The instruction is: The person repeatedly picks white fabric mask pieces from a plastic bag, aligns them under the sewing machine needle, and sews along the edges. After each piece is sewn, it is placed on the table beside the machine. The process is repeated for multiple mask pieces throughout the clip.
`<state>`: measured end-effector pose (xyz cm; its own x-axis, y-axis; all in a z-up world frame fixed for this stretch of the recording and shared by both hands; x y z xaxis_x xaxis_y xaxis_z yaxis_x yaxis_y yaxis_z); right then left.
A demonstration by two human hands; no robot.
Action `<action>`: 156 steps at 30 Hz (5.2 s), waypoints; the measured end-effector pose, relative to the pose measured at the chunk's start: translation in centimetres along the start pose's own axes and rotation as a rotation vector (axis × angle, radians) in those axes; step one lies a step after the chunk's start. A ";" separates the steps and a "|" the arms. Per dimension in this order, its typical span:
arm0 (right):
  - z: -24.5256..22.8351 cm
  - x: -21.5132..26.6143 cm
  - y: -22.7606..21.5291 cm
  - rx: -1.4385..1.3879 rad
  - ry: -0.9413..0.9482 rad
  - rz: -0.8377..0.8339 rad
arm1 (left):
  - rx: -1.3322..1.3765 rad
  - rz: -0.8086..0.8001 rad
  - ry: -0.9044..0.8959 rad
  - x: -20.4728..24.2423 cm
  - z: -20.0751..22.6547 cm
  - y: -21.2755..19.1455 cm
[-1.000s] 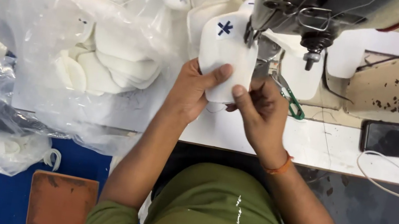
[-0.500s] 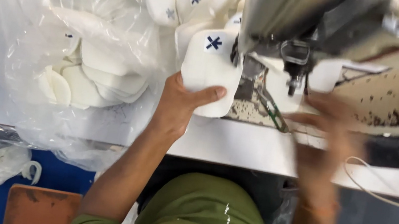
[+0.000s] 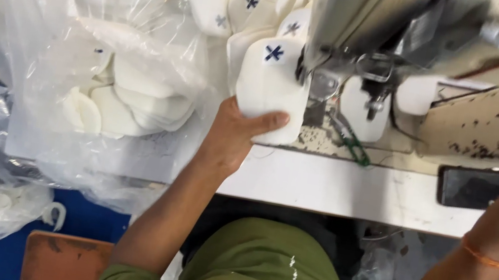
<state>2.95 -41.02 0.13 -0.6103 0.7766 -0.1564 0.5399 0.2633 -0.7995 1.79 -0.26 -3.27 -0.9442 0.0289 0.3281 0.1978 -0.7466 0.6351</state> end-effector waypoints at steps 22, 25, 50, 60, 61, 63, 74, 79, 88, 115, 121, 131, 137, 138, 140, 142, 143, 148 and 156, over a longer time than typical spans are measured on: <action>-11.9 19.5 5.4 -0.863 -0.463 -1.081 | 0.051 -0.019 -0.051 1.1 0.3 0.4; -11.1 20.0 5.9 -0.892 -0.576 -1.093 | 0.026 -0.005 -0.099 1.1 0.4 0.7; -11.3 20.9 5.2 -0.832 -0.518 -0.898 | -0.083 0.041 -0.019 1.2 0.2 0.8; -12.8 20.4 4.2 -0.720 -0.625 -0.859 | 0.035 -0.019 -0.077 1.2 0.5 0.7; -12.9 20.2 4.2 -0.724 -0.626 -0.859 | 0.033 -0.019 -0.074 1.2 0.7 0.8; -12.8 20.0 4.0 -0.785 -0.571 -0.969 | 0.021 -0.018 -0.094 1.3 0.6 0.8; -11.3 20.5 5.8 -1.078 -0.193 -1.103 | 0.003 -0.034 -0.014 1.0 0.0 0.6; -12.6 19.7 6.6 -0.902 -0.090 -1.199 | -0.042 -0.029 -0.023 0.3 0.4 0.6; -15.1 18.8 7.3 -0.773 -0.264 -0.891 | -0.112 -0.085 -0.088 -4.0 3.2 0.5; -12.8 16.9 8.4 -0.813 -0.469 -0.942 | 0.019 0.304 0.158 -2.6 -2.1 3.1; -8.2 16.2 7.6 -0.492 -0.414 -0.989 | 0.313 0.272 0.060 -2.1 0.9 -0.8; -3.8 18.9 8.1 -0.450 -0.404 -1.221 | 0.021 0.196 -0.032 -1.5 4.2 -3.3; -5.7 17.8 7.4 -0.524 -0.398 -1.148 | -0.067 0.268 -0.061 3.5 2.1 -0.5; -5.6 17.7 7.2 -0.556 -0.368 -1.140 | -0.067 0.327 -0.042 5.2 0.6 0.1; -8.4 18.0 6.9 -0.641 -0.349 -1.149 | -0.026 0.308 -0.001 6.4 -1.9 1.3; -10.2 18.8 6.8 -0.727 -0.328 -1.153 | 0.013 0.289 0.043 7.3 -3.5 2.0; -10.9 19.4 6.7 -0.764 -0.309 -1.154 | 0.048 0.257 0.118 7.6 -3.5 2.4; -12.2 19.8 6.7 -0.846 -0.289 -1.138 | 0.031 0.183 0.216 6.8 -2.9 1.9; -12.4 19.0 6.5 -0.821 -0.262 -1.161 | -0.002 0.188 0.169 5.6 -3.1 3.0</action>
<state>2.05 -17.48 -0.80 -0.9655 -0.2013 0.1654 -0.2055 0.9786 -0.0087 -3.67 -4.38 -1.69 -0.9214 -0.2223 0.3186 0.3740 -0.7297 0.5725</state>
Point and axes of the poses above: each hand's wrist, its own x-axis away from the middle knuckle, its own y-axis out of the palm, z = x × y, the point moved 2 cm from there along -x, towards the middle knuckle, and after that the axes turned 7 degrees about x, right-handed, at the moved point
